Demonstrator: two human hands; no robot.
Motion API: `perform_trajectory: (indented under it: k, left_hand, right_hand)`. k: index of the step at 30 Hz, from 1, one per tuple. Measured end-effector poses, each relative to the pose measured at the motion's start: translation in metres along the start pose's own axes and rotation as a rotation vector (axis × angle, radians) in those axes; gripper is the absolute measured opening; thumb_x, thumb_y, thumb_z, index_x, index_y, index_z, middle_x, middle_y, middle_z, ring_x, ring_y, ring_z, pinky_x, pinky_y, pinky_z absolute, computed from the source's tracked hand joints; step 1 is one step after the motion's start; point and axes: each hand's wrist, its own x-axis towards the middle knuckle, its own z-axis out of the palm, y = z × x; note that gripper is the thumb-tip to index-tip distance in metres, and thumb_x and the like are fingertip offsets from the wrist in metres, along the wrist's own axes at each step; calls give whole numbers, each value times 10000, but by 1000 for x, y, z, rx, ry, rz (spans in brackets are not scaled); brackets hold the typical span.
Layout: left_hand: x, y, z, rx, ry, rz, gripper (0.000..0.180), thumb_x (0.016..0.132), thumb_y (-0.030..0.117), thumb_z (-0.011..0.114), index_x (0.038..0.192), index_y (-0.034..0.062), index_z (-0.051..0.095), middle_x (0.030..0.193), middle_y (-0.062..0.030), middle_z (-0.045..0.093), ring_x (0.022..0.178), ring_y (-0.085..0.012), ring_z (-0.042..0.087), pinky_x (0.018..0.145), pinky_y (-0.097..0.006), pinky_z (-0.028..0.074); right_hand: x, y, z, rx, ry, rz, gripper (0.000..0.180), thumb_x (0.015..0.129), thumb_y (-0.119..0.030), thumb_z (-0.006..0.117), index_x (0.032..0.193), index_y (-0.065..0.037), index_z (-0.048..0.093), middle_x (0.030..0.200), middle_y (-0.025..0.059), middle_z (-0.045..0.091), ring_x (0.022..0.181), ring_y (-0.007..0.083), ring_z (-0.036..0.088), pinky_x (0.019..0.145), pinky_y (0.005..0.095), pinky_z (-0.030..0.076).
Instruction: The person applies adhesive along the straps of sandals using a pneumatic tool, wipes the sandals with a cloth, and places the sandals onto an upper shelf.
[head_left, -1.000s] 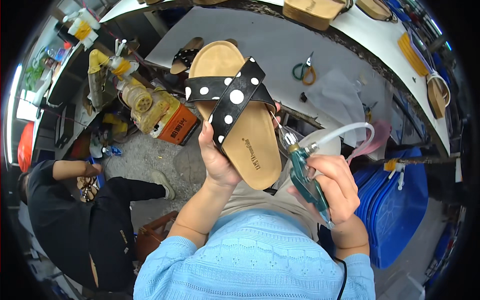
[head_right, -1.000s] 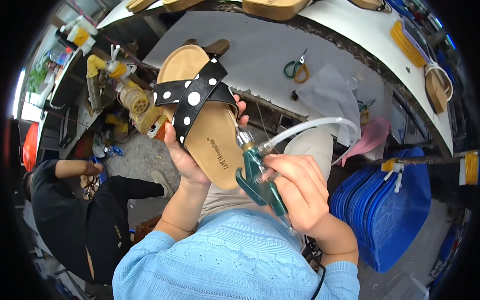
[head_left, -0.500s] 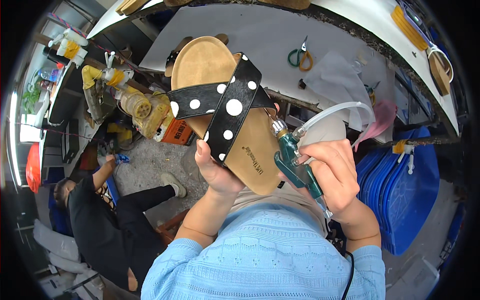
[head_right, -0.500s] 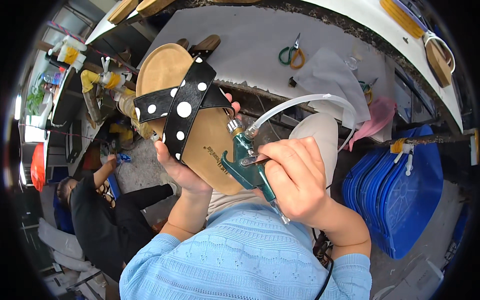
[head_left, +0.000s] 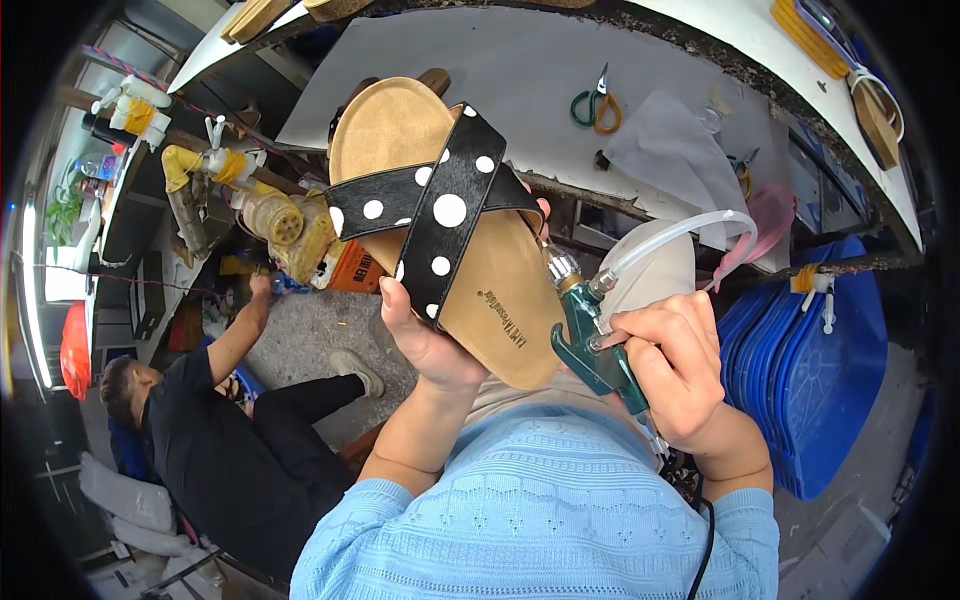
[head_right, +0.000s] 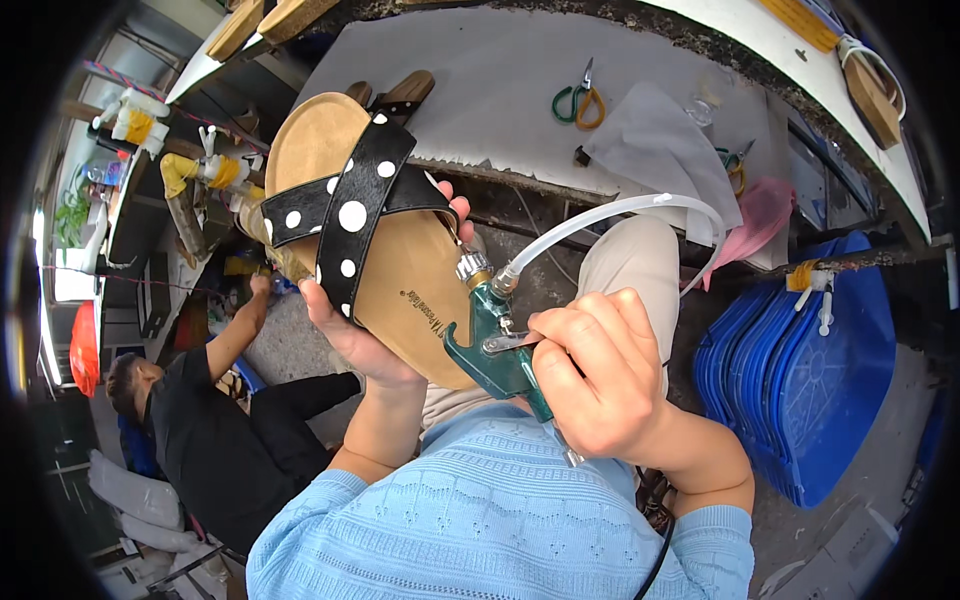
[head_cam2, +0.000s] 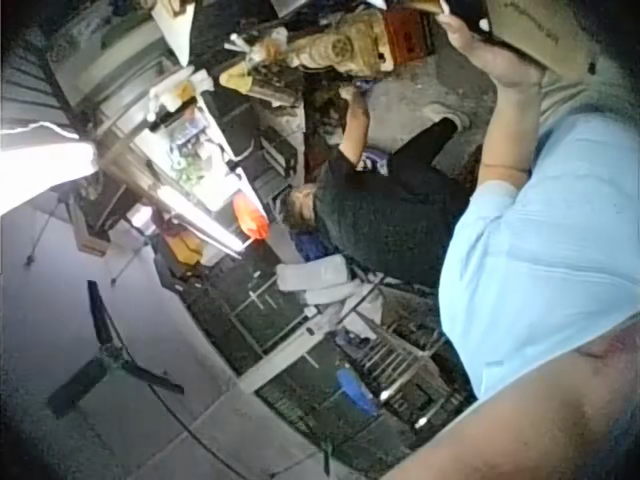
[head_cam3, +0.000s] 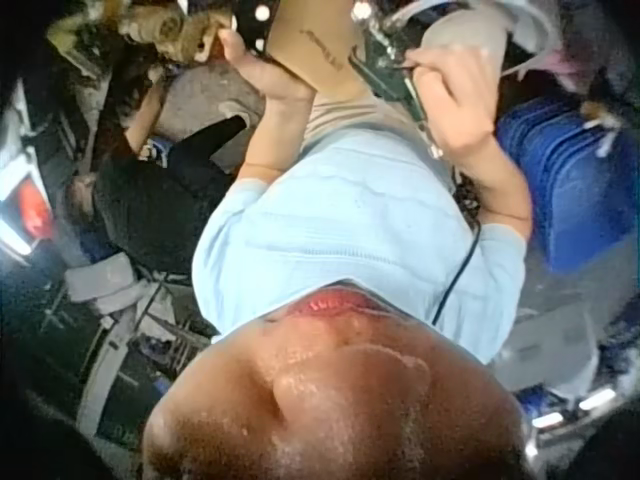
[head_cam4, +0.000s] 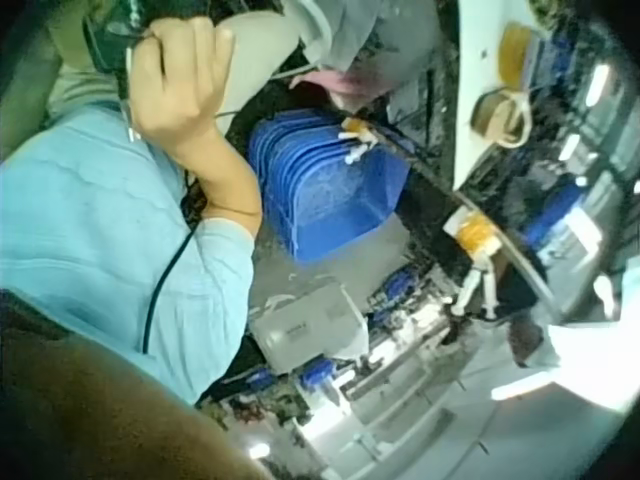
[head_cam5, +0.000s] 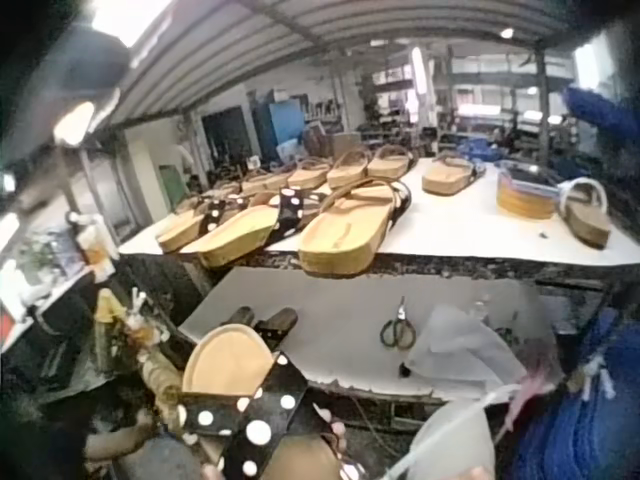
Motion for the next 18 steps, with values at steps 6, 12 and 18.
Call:
perform_trajectory:
  k: [6, 12, 18]
  left_hand:
    - [0, -2, 2, -11, -1, -1, 1097, 883, 810, 457, 1569, -16, 237, 1519, -317, 358, 1391, -438, 420, 1161, -512, 381]
    - [0, -1, 3, -109, -4, -56, 1118, 873, 833, 449, 1569, -16, 239, 1517, -307, 365, 1387, -422, 421, 1166, -512, 371]
    - [0, -2, -9, -124, -135, -91, 1154, 845, 877, 440, 1573, 3, 246, 1506, -292, 386, 1334, -403, 471, 1115, -518, 428]
  right_hand:
    - [-5, 0, -3, -3, -8, -3, 315, 542, -172, 700, 731, 47, 576, 851, 160, 634, 639, 223, 560, 593, 337, 343]
    - [-8, -2, -6, 3, -18, 4, 320, 542, -176, 704, 733, 44, 572, 853, 163, 634, 639, 225, 562, 590, 340, 344]
    - [-10, -1, -10, 120, 2, 116, 355, 577, -138, 859, 741, 19, 587, 869, 138, 654, 652, 216, 584, 602, 337, 367]
